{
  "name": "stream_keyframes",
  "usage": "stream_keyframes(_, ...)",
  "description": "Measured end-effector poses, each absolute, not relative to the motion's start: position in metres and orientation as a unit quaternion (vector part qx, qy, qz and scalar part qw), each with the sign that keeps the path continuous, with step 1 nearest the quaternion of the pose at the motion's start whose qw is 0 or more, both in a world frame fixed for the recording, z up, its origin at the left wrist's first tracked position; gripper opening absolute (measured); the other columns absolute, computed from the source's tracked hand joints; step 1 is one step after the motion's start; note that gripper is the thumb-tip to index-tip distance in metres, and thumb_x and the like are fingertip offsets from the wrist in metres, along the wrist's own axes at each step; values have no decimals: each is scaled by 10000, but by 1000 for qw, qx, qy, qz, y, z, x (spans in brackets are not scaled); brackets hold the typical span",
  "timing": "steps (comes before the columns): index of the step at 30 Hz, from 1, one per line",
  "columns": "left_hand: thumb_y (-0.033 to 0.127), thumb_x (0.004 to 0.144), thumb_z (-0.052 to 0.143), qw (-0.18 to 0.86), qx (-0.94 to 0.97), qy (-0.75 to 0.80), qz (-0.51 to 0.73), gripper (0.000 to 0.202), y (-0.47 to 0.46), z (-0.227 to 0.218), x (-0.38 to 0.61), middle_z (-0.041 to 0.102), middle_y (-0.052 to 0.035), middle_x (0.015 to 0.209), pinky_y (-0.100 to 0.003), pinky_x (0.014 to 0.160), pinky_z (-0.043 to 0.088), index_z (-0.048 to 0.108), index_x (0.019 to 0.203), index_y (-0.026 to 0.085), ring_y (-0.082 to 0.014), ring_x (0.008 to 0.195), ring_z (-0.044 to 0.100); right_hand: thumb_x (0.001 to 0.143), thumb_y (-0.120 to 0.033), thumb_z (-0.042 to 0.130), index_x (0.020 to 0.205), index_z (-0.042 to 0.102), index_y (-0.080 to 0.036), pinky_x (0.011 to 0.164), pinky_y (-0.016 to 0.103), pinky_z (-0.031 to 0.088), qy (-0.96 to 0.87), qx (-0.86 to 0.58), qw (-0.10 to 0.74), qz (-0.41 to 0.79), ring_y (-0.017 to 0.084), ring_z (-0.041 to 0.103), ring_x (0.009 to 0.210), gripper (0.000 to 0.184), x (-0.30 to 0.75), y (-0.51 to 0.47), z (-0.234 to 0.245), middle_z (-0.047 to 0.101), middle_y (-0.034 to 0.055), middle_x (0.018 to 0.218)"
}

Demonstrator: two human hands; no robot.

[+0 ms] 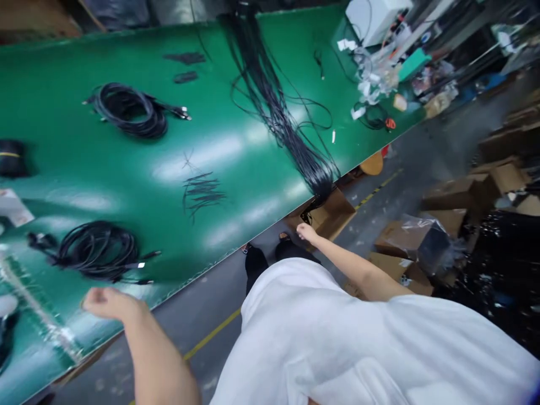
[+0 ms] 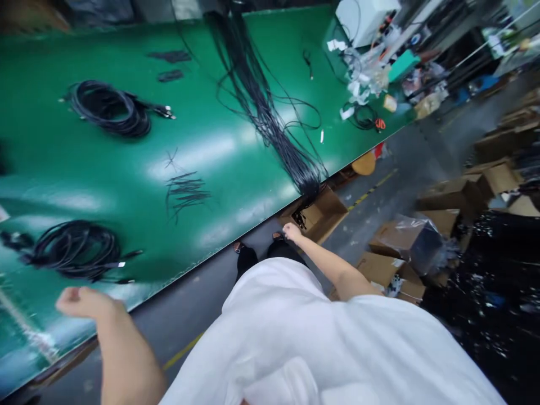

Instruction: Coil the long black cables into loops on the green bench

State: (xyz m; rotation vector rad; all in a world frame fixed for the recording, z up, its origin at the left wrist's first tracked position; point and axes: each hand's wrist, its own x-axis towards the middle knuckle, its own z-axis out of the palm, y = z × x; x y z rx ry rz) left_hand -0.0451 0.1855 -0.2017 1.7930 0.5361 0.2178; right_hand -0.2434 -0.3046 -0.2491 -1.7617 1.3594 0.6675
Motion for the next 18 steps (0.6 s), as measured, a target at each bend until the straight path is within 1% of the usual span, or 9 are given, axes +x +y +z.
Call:
stream_keyframes(1,177,748,543,536,797,255,114,140,180,-216,-68,323,39,597,-184,436,320,428,776,253,-121,529,397,934,-345,575,1114,604,-134,721,309,547,547,-708,369,252,133,623,817,278,-233,-325,-249,642,48,1000)
stream_keyframes(3,236,714,534,518,803,294,31,90,159,-240,-117,462,28,655,-251,529,442,489,787,263,-154,621,515,943,-380,557,1213,566,-151,816,376,550,555,-735,307,239,177,622,960,354,-211,-364,-250,610,82,1152)
stream_keyframes(4,265,700,535,524,797,300,-16,108,143,-249,-140,522,20,701,-285,586,487,520,807,257,-165,665,557,942,-385,557,1231,560,-155,847,397,543,554,-748,278,238,192,614,1003,369,-200,-381,-250,597,91,1192)
stream_keyframes(6,313,672,557,541,781,302,-78,198,107,-261,-178,606,-2,785,-341,679,536,574,847,222,-180,719,611,942,-387,556,1231,565,-156,885,417,530,537,-774,226,248,204,605,1044,370,-185,-408,-250,589,100,1221)
stream_keyframes(8,345,656,586,550,772,300,-105,275,68,-264,-205,657,-32,855,-369,743,554,608,877,183,-189,760,645,941,-389,558,1201,585,-145,910,425,518,500,-803,187,266,206,605,1054,358,-180,-425,-249,601,104,1207)
stream_keyframes(12,390,746,541,528,791,243,-191,338,-8,-262,-235,697,-87,998,-397,867,540,643,972,160,-215,891,678,942,-379,556,1141,615,-113,961,444,481,389,-860,146,296,214,606,1084,337,-190,-441,-238,634,111,1164)
stream_keyframes(16,375,821,525,492,815,60,-300,336,-106,-253,-248,685,-103,1119,-423,986,478,658,1060,181,-239,1018,660,984,-232,427,1022,656,-19,951,407,450,266,-895,159,321,264,611,1102,315,-210,-443,-211,656,244,1115)
stream_keyframes(17,358,819,546,493,810,15,-317,353,-135,-249,-250,670,-110,1158,-423,997,469,646,1108,183,-241,1048,649,977,-212,420,967,671,-15,936,389,451,234,-899,171,330,270,621,1083,318,-217,-442,-200,665,257,1087)
stream_keyframes(18,340,802,588,494,805,-32,-326,408,-166,-243,-252,647,-120,1206,-427,1004,462,619,1177,185,-247,1089,631,969,-211,432,916,683,-37,919,360,455,200,-901,183,340,258,635,1048,310,-226,-440,-185,684,234,1052)
